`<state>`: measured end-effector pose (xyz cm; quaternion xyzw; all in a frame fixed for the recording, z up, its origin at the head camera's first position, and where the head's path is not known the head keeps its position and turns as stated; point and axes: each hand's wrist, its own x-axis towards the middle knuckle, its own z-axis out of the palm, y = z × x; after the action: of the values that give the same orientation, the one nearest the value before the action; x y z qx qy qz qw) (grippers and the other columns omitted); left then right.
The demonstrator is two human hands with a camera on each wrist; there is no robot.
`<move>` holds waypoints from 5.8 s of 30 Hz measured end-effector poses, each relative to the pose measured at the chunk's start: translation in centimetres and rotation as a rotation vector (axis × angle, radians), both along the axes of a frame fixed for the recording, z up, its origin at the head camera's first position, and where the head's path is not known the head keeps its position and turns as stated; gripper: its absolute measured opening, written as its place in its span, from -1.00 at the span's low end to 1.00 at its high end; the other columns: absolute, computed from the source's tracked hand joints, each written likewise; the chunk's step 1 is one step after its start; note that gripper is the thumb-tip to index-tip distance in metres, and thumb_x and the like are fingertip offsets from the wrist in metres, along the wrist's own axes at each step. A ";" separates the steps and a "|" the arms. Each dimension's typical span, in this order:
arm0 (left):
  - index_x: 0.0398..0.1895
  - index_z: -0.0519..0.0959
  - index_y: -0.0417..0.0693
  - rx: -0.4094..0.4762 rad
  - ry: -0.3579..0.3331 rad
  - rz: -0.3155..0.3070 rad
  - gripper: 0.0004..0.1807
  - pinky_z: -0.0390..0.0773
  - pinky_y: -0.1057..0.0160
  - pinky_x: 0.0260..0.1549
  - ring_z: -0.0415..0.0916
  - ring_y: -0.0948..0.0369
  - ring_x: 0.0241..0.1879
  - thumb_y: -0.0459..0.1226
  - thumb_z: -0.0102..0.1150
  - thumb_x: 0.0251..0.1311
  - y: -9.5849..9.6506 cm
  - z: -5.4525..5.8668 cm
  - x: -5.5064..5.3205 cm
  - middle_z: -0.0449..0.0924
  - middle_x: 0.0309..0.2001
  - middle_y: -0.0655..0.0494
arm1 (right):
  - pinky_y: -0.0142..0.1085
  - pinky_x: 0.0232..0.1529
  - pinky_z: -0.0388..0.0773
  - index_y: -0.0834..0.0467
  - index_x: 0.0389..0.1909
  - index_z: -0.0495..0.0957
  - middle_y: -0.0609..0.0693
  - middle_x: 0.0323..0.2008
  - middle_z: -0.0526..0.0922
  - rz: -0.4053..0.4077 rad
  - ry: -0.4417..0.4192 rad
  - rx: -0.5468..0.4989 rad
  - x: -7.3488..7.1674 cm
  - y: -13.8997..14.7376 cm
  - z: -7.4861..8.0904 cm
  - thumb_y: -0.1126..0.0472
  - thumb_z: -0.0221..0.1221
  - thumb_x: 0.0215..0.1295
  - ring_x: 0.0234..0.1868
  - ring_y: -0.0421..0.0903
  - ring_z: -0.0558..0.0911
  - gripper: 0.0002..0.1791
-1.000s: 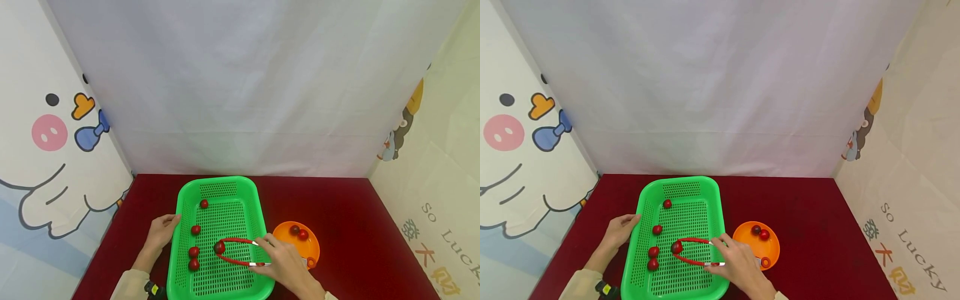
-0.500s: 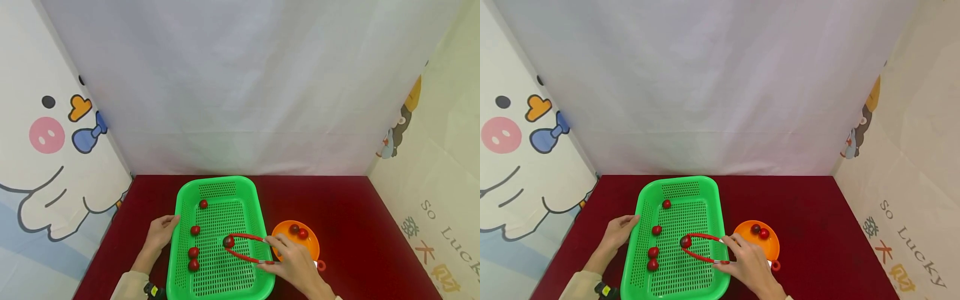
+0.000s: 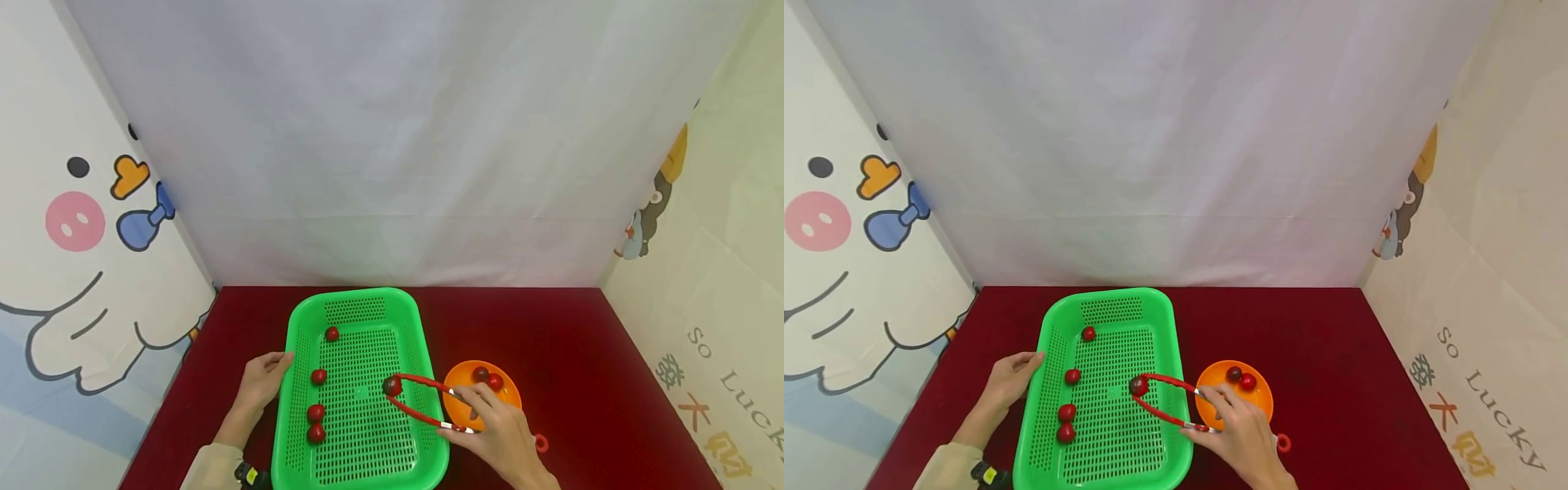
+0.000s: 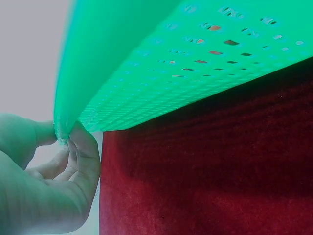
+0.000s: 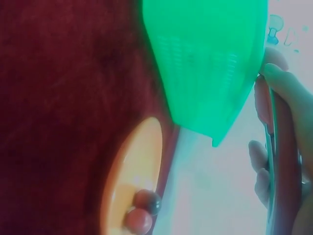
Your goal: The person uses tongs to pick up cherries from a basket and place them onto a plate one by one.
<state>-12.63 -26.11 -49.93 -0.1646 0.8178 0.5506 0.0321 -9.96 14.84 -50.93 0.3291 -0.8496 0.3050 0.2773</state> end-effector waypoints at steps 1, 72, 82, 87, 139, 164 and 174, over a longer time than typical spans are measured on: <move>0.31 0.46 -0.44 -0.002 0.001 0.000 -0.47 0.63 0.24 -0.27 0.65 0.11 -0.15 -0.12 0.03 0.58 0.0 0.0 0.0 0.58 0.13 -0.39 | -0.64 -0.55 0.34 0.09 -0.04 0.68 -0.15 -0.25 0.60 -0.010 0.001 -0.006 0.0 0.2 -0.1 -0.16 0.65 -0.16 -0.52 -0.30 0.52 -0.32; 0.36 0.42 -0.44 -0.026 0.002 -0.017 -0.42 0.63 0.04 -0.06 0.54 -0.20 0.13 -0.08 0.00 0.59 0.0 -0.4 0.0 0.50 0.23 -0.44 | -0.44 -0.60 0.30 0.17 -0.12 0.72 -0.11 -0.40 0.50 -0.669 -0.406 0.149 4.4 10.2 -2.6 -0.11 0.68 -0.21 -0.58 -0.30 0.32 -0.34; 0.27 0.50 -0.44 0.051 -0.013 0.001 -0.45 0.69 0.22 -0.29 0.70 0.13 -0.24 -0.07 0.03 0.59 -0.4 -0.6 -0.1 0.69 0.00 -0.25 | -0.40 -0.61 0.25 0.17 -0.11 0.70 -0.11 -0.40 0.48 -0.671 -0.515 0.200 4.5 10.8 -2.1 -0.27 0.59 -0.11 -0.59 -0.24 0.32 -0.30; 0.28 0.49 -0.43 0.059 -0.012 0.006 -0.46 0.68 0.23 -0.34 0.70 0.17 -0.29 -0.08 0.05 0.58 -0.2 -0.7 -0.3 0.70 -0.02 -0.22 | -0.41 -0.65 0.23 0.13 -0.19 0.72 -0.15 -0.43 0.47 -0.668 -0.414 0.215 4.5 11.0 -2.3 -0.21 0.63 -0.20 -0.62 -0.34 0.27 -0.36; 0.26 0.50 -0.46 0.060 0.003 0.001 -0.45 0.71 0.19 -0.29 0.72 0.09 -0.23 -0.09 0.03 0.59 -0.1 -0.4 -0.2 0.70 -0.01 -0.27 | -0.37 -0.50 0.46 0.17 0.09 0.66 -0.02 -0.25 0.58 -0.604 -0.601 0.247 2.7 9.8 0.9 -0.40 0.49 -0.02 -0.51 -0.17 0.40 -0.16; 0.30 0.47 -0.46 -0.025 0.025 -0.012 -0.46 0.65 0.13 -0.19 0.64 -0.03 -0.08 -0.11 0.01 0.59 0.1 -0.3 0.0 0.59 0.13 -0.39 | -0.48 -0.63 0.32 0.09 -0.07 0.71 -0.14 -0.33 0.54 -0.438 -0.210 0.187 0.2 7.2 2.3 -0.12 0.69 -0.24 -0.54 -0.40 0.28 -0.32; 0.32 0.44 -0.47 -0.032 0.009 -0.024 -0.46 0.64 0.16 -0.21 0.63 -0.04 -0.06 -0.13 0.00 0.59 0.0 -0.1 -0.2 0.56 0.15 -0.42 | -0.50 -0.62 0.35 0.14 -0.07 0.71 -0.13 -0.33 0.54 -0.353 -0.158 0.173 -0.8 6.0 2.9 -0.07 0.70 -0.27 -0.54 -0.40 0.28 -0.31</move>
<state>-12.80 -26.11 -50.08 -0.1527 0.8285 0.5379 0.0323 -10.76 20.82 -48.02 0.1730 -0.9361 0.2024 0.2298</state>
